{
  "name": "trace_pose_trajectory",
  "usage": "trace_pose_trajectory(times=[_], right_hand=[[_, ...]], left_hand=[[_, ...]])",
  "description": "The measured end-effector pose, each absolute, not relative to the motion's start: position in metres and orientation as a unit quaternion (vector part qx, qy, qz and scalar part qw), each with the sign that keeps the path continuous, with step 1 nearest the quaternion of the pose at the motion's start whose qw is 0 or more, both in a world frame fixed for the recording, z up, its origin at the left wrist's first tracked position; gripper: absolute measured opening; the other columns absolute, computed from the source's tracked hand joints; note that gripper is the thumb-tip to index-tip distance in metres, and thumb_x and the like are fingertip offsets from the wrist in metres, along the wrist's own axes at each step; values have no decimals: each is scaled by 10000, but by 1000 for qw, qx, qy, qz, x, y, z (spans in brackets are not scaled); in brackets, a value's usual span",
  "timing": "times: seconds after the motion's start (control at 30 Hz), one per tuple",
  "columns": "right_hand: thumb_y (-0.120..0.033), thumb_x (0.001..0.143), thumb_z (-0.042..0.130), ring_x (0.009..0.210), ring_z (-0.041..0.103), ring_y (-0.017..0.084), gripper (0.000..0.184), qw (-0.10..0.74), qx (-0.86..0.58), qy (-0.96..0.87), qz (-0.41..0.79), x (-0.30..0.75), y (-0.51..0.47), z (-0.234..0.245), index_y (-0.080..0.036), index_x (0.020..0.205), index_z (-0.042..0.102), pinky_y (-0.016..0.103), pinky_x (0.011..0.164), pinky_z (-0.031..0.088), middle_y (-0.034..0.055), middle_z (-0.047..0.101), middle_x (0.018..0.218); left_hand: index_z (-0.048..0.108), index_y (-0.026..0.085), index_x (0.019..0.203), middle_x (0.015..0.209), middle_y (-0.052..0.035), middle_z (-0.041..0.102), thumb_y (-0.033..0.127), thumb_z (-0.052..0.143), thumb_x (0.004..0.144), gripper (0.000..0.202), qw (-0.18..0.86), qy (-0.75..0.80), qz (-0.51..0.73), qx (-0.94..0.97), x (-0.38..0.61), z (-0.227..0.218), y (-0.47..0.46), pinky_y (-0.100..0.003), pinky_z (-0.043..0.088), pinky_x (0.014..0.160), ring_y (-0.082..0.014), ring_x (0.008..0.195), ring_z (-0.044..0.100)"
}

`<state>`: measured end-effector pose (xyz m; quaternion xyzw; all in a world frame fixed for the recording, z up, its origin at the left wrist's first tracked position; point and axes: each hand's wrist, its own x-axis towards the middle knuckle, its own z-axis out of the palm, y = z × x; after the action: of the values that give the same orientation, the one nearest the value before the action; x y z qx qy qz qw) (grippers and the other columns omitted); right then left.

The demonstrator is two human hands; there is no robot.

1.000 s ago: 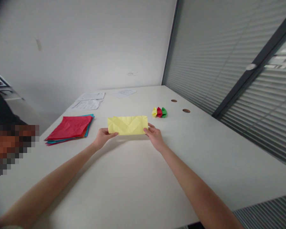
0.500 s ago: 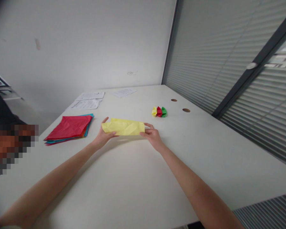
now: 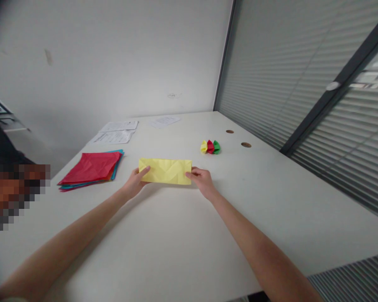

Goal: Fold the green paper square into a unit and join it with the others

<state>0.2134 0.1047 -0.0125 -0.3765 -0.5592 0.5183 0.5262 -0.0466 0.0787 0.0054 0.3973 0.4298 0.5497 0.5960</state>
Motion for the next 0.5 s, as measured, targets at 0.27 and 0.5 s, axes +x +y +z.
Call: trace_pose_trajectory(times=[0.27, 0.5], right_hand=[[-505, 656, 750, 908, 636, 249, 384, 513, -415, -565, 496, 211, 101, -10, -182, 864, 729, 410, 841, 504, 69, 690, 918], [-458, 798, 650, 1170, 475, 299, 341, 543, -453, -701, 92, 217, 94, -2, -207, 567, 646, 502, 1010, 363, 111, 550, 1206]], left_hand=[[657, 102, 980, 952, -140, 704, 449, 781, 625, 511, 569, 457, 531, 430, -39, 7, 75, -364, 543, 779, -262, 870, 675], [456, 251, 1296, 1287, -132, 520, 324, 781, 639, 736, 277, 498, 561, 601, -43, 1, 78, -398, 486, 857, -268, 1100, 556]])
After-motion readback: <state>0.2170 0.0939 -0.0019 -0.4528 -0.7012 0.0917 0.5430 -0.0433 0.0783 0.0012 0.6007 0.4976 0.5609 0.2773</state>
